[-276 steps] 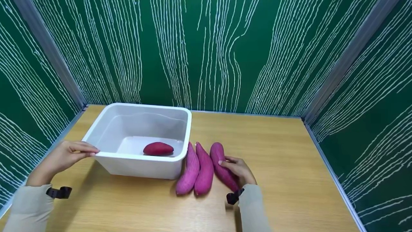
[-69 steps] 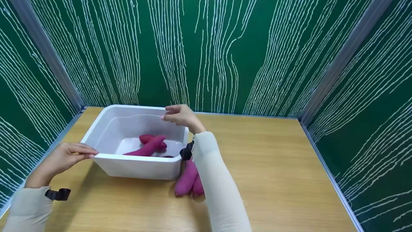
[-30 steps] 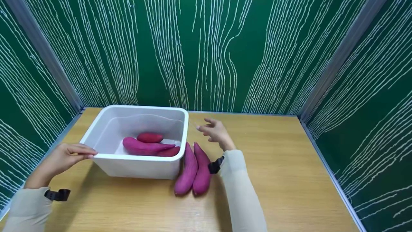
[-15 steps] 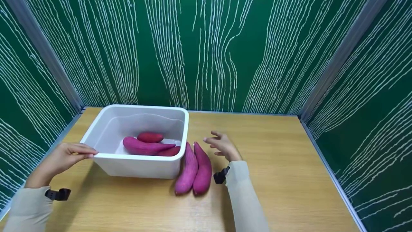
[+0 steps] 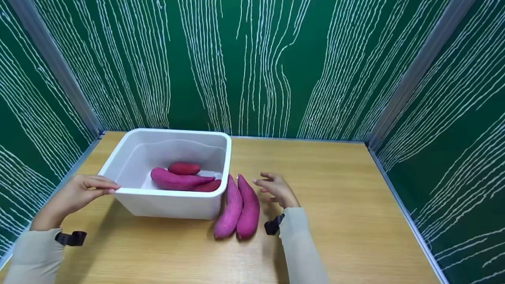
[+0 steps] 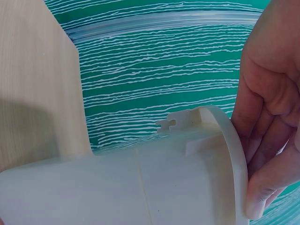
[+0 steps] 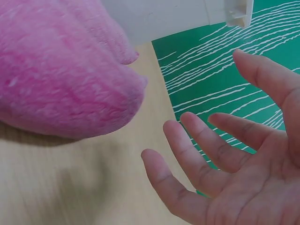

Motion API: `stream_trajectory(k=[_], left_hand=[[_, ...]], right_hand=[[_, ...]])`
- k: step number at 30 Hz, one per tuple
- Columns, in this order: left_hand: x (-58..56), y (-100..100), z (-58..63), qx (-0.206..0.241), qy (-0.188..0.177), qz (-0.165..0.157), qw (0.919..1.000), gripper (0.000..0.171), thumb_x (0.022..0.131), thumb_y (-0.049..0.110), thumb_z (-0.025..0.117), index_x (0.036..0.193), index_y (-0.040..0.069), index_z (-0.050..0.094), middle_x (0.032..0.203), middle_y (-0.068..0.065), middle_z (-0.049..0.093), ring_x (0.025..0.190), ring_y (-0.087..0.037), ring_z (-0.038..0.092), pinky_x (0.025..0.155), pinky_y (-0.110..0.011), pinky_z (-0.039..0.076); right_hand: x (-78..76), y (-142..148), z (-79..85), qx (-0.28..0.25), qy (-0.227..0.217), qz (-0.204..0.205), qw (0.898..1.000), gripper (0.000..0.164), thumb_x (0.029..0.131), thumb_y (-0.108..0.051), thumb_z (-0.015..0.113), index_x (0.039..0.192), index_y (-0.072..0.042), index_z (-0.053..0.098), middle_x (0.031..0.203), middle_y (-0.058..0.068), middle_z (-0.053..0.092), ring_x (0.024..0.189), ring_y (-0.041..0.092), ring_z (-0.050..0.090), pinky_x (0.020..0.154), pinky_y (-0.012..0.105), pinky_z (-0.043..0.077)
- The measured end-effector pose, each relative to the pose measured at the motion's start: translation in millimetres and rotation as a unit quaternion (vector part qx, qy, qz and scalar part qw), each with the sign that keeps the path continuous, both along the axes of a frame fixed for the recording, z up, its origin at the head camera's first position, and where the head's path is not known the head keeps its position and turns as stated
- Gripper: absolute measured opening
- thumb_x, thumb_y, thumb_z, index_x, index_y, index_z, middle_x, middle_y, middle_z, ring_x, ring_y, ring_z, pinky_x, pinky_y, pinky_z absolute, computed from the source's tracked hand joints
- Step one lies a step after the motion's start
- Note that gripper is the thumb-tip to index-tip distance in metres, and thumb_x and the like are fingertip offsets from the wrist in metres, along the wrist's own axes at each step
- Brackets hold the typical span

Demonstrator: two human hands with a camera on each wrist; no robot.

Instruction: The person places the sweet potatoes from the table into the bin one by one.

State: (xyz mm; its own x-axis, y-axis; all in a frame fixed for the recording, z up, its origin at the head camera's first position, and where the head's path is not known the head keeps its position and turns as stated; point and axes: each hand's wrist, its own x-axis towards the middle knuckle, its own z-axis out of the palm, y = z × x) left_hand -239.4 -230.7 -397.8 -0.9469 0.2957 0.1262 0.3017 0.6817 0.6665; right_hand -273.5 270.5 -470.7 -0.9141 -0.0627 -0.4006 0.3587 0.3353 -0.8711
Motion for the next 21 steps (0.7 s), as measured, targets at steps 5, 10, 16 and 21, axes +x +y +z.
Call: stream_trajectory(k=[5, 10, 16, 21], left_hand=[[-0.2, 0, 0.7, -0.002, -0.007, 0.003, 1.0000, 0.019, 0.085, -0.001, 0.068, 0.094, 0.011, 0.078, 0.105, -0.012, 0.073, 0.107, -0.034, 0.064, 0.092, -0.050, 0.053], [-0.4, -1, 0.1, -0.003, -0.009, 0.004, 0.9999, 0.019, 0.086, -0.001, 0.067, 0.095, 0.012, 0.078, 0.105, -0.012, 0.073, 0.108, -0.034, 0.063, 0.093, -0.051, 0.053], [-0.6, -1, -0.3, -0.004, -0.014, 0.009, 0.9999, 0.018, 0.085, 0.000, 0.068, 0.096, 0.011, 0.078, 0.106, -0.012, 0.073, 0.109, -0.035, 0.062, 0.092, -0.050, 0.053], [-0.8, -1, 0.6, -0.005, -0.019, 0.006, 0.9998, 0.017, 0.085, 0.003, 0.069, 0.096, 0.012, 0.078, 0.107, -0.012, 0.073, 0.110, -0.036, 0.062, 0.092, -0.050, 0.053]], right_hand=[[4.0, 1, -11.7, -0.001, -0.008, -0.001, 1.000, 0.077, 0.087, -0.048, 0.066, 0.148, -0.011, 0.035, 0.144, 0.018, 0.046, 0.122, 0.030, 0.053, 0.100, 0.051, 0.048], [10.2, 1, -23.9, -0.025, -0.008, -0.001, 1.000, 0.069, 0.093, -0.037, 0.061, 0.148, -0.007, 0.033, 0.140, 0.021, 0.049, 0.120, 0.030, 0.054, 0.096, 0.048, 0.051], [15.8, 0, -31.9, -0.054, -0.008, -0.007, 0.998, 0.073, 0.091, -0.035, 0.064, 0.148, -0.005, 0.032, 0.136, 0.019, 0.052, 0.111, 0.025, 0.057, 0.090, 0.046, 0.055], [18.5, -1, -37.1, -0.060, -0.014, -0.010, 0.998, 0.071, 0.091, -0.034, 0.064, 0.148, -0.004, 0.033, 0.127, 0.014, 0.058, 0.103, 0.021, 0.059, 0.087, 0.042, 0.055]])
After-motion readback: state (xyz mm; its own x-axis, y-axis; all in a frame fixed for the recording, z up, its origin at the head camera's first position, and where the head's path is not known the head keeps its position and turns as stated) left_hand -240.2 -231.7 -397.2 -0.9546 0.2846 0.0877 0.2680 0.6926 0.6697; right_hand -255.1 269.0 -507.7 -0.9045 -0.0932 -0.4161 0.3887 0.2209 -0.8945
